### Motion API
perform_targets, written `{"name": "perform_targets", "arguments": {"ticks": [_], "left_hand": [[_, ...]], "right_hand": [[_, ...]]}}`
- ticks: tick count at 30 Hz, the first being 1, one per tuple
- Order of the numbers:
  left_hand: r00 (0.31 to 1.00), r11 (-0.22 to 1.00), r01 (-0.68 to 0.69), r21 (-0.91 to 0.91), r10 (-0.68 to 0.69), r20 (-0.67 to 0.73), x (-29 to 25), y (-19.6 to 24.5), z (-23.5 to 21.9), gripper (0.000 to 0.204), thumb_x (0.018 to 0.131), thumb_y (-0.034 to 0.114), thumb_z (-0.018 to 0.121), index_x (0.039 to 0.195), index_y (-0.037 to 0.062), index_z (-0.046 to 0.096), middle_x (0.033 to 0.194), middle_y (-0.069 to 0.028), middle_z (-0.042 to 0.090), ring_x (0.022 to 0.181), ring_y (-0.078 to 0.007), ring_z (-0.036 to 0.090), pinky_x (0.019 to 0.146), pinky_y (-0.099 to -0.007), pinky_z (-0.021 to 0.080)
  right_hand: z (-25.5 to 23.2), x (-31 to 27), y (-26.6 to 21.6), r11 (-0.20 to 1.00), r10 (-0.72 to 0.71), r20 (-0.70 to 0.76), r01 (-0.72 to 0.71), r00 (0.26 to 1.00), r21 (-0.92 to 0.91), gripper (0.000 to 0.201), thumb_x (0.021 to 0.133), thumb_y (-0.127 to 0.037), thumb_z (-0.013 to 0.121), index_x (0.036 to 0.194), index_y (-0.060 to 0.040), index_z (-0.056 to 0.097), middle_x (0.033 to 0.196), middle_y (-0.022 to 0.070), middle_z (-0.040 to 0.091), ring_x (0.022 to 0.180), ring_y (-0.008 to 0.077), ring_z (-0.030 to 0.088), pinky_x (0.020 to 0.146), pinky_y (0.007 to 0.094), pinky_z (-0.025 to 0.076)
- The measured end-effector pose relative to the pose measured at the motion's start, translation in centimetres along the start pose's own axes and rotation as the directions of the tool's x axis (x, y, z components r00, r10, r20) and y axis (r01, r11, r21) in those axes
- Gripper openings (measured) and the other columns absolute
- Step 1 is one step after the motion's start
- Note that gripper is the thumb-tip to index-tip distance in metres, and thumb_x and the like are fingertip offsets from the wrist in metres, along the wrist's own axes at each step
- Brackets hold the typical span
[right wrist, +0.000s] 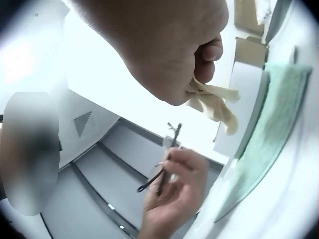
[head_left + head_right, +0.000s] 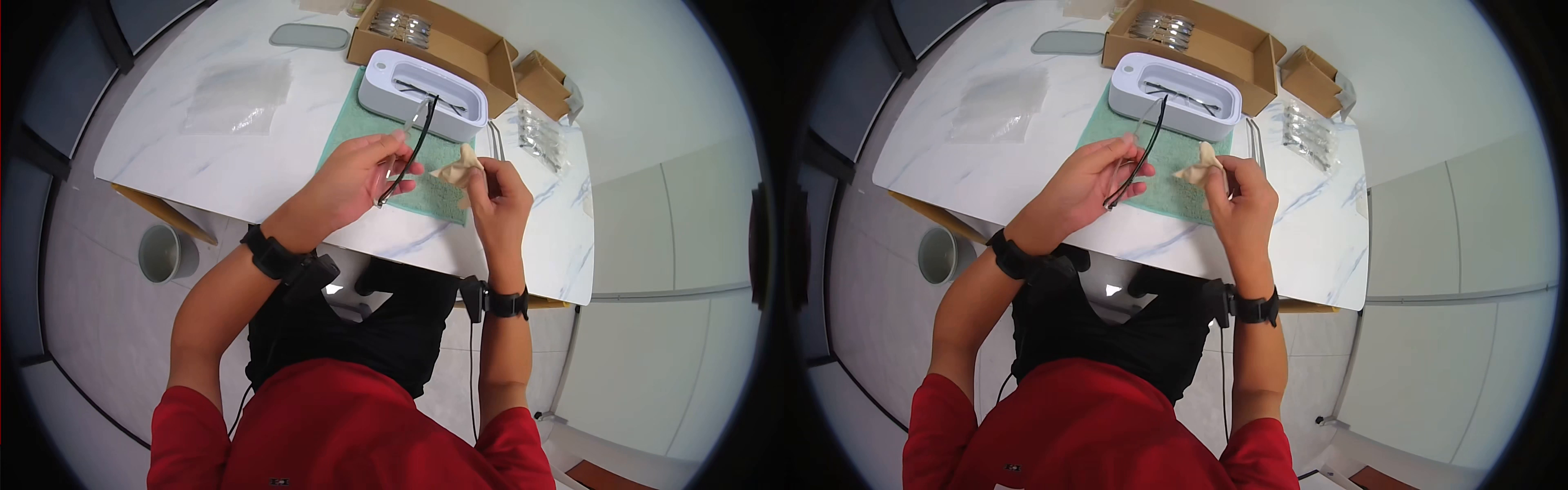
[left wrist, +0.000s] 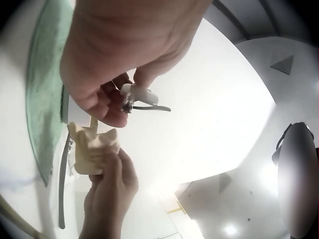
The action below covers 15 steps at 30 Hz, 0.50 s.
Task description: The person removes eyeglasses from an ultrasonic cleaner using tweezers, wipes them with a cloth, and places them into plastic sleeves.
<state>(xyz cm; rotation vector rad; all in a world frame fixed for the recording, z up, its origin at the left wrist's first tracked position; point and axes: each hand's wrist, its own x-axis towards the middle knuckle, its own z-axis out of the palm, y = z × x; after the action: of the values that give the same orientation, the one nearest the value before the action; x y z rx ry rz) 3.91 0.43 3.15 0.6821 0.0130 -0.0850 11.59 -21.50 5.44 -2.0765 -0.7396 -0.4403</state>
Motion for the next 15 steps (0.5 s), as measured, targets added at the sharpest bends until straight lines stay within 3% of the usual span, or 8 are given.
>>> {"name": "perform_targets", "arguments": {"ticks": [3, 4, 5, 6, 8, 10, 11, 15], "left_hand": [[0.998, 0.994, -0.026, 0.102, 0.032, -0.059, -0.5, 0.8, 0.3, 0.020, 0.105, 0.022, 0.058, 0.103, 0.0019, 0.062, 0.107, -0.0046, 0.061, 0.100, -0.0147, 0.065, 0.077, -0.0286, 0.055], [0.998, 0.914, -0.032, 0.404, 0.050, -0.034, -0.5, 1.1, 0.4, 0.018, 0.104, 0.020, 0.060, 0.099, 0.0025, 0.062, 0.104, -0.0049, 0.061, 0.096, -0.0155, 0.065, 0.075, -0.0290, 0.055], [0.998, 0.746, -0.029, 0.666, 0.053, -0.016, -0.6, 1.3, 0.2, 0.017, 0.102, 0.019, 0.062, 0.096, 0.0031, 0.063, 0.101, -0.0052, 0.061, 0.093, -0.0163, 0.065, 0.072, -0.0293, 0.055], [0.997, 0.736, -0.023, 0.676, 0.067, -0.039, -0.9, 1.4, -0.1, 0.017, 0.102, 0.019, 0.062, 0.096, 0.0031, 0.063, 0.101, -0.0052, 0.061, 0.093, -0.0163, 0.065, 0.072, -0.0293, 0.055], [0.937, 0.308, -0.313, 0.899, 0.255, 0.239, -1.6, 1.1, -0.6, 0.012, 0.097, 0.014, 0.066, 0.092, 0.0034, 0.063, 0.095, -0.0059, 0.060, 0.084, -0.0179, 0.064, 0.069, -0.0304, 0.054], [0.849, 0.037, -0.454, 0.890, 0.321, 0.419, -1.6, 0.5, -1.2, 0.014, 0.088, 0.011, 0.072, 0.090, 0.0034, 0.060, 0.091, -0.0109, 0.057, 0.081, -0.0301, 0.061, 0.071, -0.0371, 0.051], [0.825, 0.010, -0.481, 0.877, 0.343, 0.449, -1.7, 0.3, -1.1, 0.018, 0.088, 0.013, 0.073, 0.088, 0.0036, 0.059, 0.092, -0.0115, 0.056, 0.085, -0.0345, 0.059, 0.073, -0.0404, 0.049], [0.797, -0.189, -0.501, 0.845, 0.282, 0.535, -2.4, 0.7, -0.5, 0.018, 0.088, 0.017, 0.072, 0.092, 0.0050, 0.059, 0.094, -0.0103, 0.057, 0.089, -0.0327, 0.060, 0.075, -0.0423, 0.050]], "right_hand": [[0.1, 0.9, 2.3, 0.984, -0.060, 0.144, 0.083, 0.988, -0.160, 0.025, 0.086, -0.006, 0.073, 0.111, -0.0054, 0.072, 0.089, 0.0075, 0.067, 0.073, 0.0185, 0.063, 0.065, 0.0318, 0.050], [-0.1, 0.9, 2.2, 0.987, -0.073, 0.150, 0.093, 0.986, -0.133, 0.025, 0.086, -0.006, 0.073, 0.111, -0.0054, 0.072, 0.089, 0.0075, 0.067, 0.073, 0.0185, 0.063, 0.065, 0.0318, 0.050], [-0.5, 1.0, 1.5, 0.986, -0.070, 0.101, 0.084, 0.992, -0.145, 0.026, 0.087, -0.005, 0.073, 0.112, -0.0058, 0.072, 0.096, 0.0087, 0.067, 0.078, 0.0205, 0.064, 0.066, 0.0327, 0.050], [-0.8, 1.0, 0.4, 0.985, -0.064, 0.050, 0.071, 0.997, -0.157, 0.027, 0.087, -0.005, 0.072, 0.114, -0.0063, 0.071, 0.104, 0.0099, 0.067, 0.084, 0.0225, 0.065, 0.067, 0.0335, 0.051], [-1.5, 1.3, -2.5, 0.973, -0.180, 0.034, 0.183, 0.983, -0.142, 0.027, 0.086, -0.003, 0.073, 0.113, -0.0065, 0.071, 0.110, 0.0123, 0.065, 0.093, 0.0276, 0.064, 0.075, 0.0349, 0.052], [-1.6, 1.4, -4.0, 0.952, -0.274, 0.031, 0.276, 0.961, -0.136, 0.028, 0.085, -0.002, 0.074, 0.112, -0.0061, 0.071, 0.110, 0.0130, 0.066, 0.098, 0.0331, 0.063, 0.083, 0.0375, 0.052], [-1.5, 1.5, -4.4, 0.953, -0.284, 0.173, 0.298, 0.943, -0.060, 0.026, 0.084, -0.003, 0.075, 0.110, -0.0057, 0.072, 0.111, 0.0134, 0.067, 0.099, 0.0339, 0.063, 0.086, 0.0387, 0.051], [-0.7, 1.5, -3.7, 0.966, -0.260, 0.386, 0.233, 0.885, 0.116, 0.019, 0.084, -0.006, 0.076, 0.102, -0.0037, 0.072, 0.106, 0.0124, 0.069, 0.096, 0.0309, 0.065, 0.082, 0.0375, 0.052]]}}
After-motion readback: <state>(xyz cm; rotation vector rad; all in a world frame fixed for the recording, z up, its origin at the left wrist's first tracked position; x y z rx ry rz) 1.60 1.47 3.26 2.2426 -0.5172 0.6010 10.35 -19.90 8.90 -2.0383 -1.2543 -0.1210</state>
